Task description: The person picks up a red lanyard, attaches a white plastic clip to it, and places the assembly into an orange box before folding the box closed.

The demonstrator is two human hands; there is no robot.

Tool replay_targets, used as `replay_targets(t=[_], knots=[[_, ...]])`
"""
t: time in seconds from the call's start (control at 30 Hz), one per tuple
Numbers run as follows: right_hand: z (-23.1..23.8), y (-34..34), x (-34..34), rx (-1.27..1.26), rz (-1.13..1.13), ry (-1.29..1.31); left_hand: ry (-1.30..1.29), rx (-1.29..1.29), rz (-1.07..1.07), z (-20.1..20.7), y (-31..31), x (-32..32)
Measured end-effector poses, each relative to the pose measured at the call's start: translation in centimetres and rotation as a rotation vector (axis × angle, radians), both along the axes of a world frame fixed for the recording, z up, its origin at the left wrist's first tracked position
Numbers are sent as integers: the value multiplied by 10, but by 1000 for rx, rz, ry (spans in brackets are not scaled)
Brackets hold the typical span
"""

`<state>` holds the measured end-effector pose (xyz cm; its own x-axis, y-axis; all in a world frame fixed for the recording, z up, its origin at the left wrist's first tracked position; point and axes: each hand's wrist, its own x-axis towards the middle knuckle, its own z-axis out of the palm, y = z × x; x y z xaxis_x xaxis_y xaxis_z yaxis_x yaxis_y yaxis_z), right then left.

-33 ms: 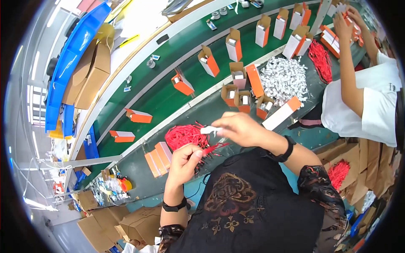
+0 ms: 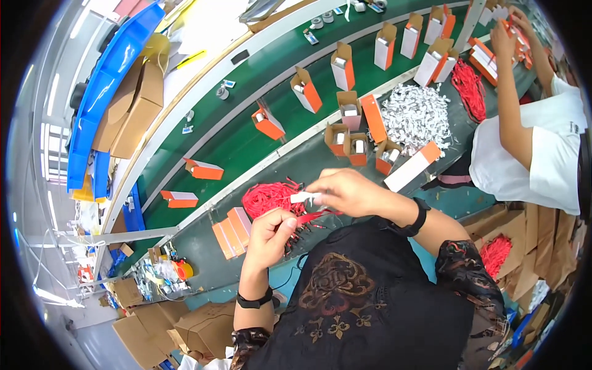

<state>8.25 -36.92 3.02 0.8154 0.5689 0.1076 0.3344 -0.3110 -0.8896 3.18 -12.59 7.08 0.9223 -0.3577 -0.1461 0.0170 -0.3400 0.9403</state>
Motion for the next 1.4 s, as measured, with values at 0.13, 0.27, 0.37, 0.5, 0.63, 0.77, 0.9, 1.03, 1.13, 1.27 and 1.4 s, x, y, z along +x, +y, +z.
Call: replay_targets(t=[0.13, 0.27, 0.37, 0.5, 0.63, 0.77, 0.9, 1.03, 1.13, 1.27, 1.4], knots=[[9, 11, -2, 133, 218, 403, -9, -41, 104, -8, 4, 4], [1, 9, -2, 224, 304, 581, -3, -81, 136, -19, 5, 6], [-8, 10, -5, 287, 329, 627, 59, -132, 110, -42, 10, 6], [-3, 14, -14, 326, 239, 706, 224, -360, 89, -63, -4, 2], [13, 22, -21, 421, 32, 635, 462, -790, 178, -111, -26, -17], [21, 31, -20, 292, -291, 177, 519, -999, -7, -103, -38, -22], [5, 25, -13, -173, -352, -631, 94, 21, 160, -52, -36, -25], [8, 13, -16, -275, 154, -339, -684, 539, 30, -44, -7, -12], [17, 18, -12, 81, 462, 91, -378, 153, -25, -38, 1, -13], [14, 38, -21, 698, 66, 478, 33, -90, 13, -30, -18, -35], [0, 38, -14, -199, -219, -863, -523, 755, 45, -7, -21, -34]])
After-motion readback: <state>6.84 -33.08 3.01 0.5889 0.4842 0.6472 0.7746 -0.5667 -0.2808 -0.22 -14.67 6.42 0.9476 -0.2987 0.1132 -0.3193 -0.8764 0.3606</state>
